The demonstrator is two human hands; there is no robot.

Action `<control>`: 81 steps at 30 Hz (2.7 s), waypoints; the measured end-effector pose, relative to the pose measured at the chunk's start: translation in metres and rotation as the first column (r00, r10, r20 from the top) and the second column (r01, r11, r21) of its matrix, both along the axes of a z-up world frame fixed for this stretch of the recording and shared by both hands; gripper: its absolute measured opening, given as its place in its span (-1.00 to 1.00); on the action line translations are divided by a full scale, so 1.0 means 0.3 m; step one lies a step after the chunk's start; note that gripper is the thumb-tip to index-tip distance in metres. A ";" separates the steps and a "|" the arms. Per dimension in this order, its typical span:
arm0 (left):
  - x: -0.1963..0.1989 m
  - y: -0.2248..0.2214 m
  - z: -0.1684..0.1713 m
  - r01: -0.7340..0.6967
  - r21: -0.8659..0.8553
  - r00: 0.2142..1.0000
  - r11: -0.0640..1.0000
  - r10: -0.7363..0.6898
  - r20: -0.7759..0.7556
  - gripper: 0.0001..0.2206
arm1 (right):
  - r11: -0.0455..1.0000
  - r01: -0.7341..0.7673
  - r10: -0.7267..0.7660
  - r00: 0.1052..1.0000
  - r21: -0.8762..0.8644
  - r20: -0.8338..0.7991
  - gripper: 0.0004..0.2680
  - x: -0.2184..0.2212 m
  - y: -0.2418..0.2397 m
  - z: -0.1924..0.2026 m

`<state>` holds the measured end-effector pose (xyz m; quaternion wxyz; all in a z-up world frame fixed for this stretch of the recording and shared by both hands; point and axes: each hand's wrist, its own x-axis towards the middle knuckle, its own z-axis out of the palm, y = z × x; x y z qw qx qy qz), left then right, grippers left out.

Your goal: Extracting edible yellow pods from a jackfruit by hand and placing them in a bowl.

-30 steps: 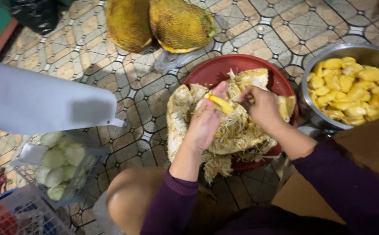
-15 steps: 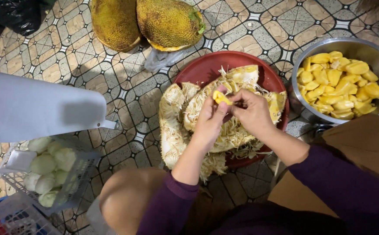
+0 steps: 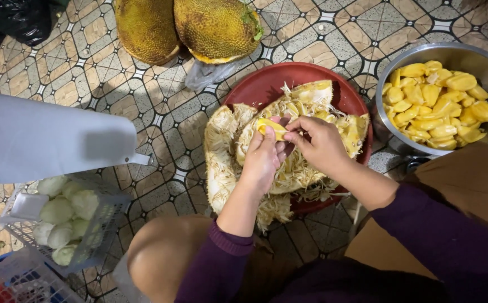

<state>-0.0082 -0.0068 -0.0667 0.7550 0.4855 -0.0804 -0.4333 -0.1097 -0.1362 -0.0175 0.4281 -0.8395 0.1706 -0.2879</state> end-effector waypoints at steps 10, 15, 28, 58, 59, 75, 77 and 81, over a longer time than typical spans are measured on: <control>-0.042 0.018 0.213 0.130 0.115 0.991 0.985 -0.134 0.025 -0.61 | 0.933 0.240 -0.320 0.895 -0.270 -0.310 -0.92 -0.005 -0.193 -0.085; -0.051 0.050 0.173 0.048 0.187 0.979 0.981 -0.009 -0.202 -0.43 | 0.970 -0.142 0.153 0.987 0.199 -0.041 -0.49 0.018 -0.071 -0.120; 0.002 0.100 0.540 -0.172 0.065 0.984 0.983 0.169 0.053 -0.13 | 0.987 0.096 -0.149 0.838 -0.127 -0.525 -0.68 -0.070 -0.630 -0.439; 0.116 0.046 0.459 -0.256 0.330 0.948 0.909 0.303 -0.097 -0.73 | 0.969 -0.241 0.073 0.502 -0.058 -0.862 -0.44 0.547 -0.532 -1.053; 0.115 0.039 0.454 -0.254 0.344 0.946 0.904 0.306 -0.107 -0.73 | 0.954 -0.297 0.113 0.493 -0.045 -0.863 -0.40 0.557 -0.521 -1.042; 0.069 0.075 0.471 -0.274 0.316 0.936 0.908 0.328 -0.132 -0.70 | 0.942 -0.336 0.182 0.460 0.019 -0.869 -0.60 0.479 -0.527 -0.729; 0.062 0.088 0.460 -0.260 0.298 0.943 0.918 0.308 -0.127 -0.70 | 0.956 -0.292 0.168 0.440 0.037 -0.882 -0.63 0.431 -0.490 -0.515; 0.035 0.096 0.434 -0.249 0.285 0.944 0.926 0.297 -0.141 -0.70 | 0.882 -0.057 0.385 0.657 0.467 -0.648 -0.73 0.335 -0.579 -0.553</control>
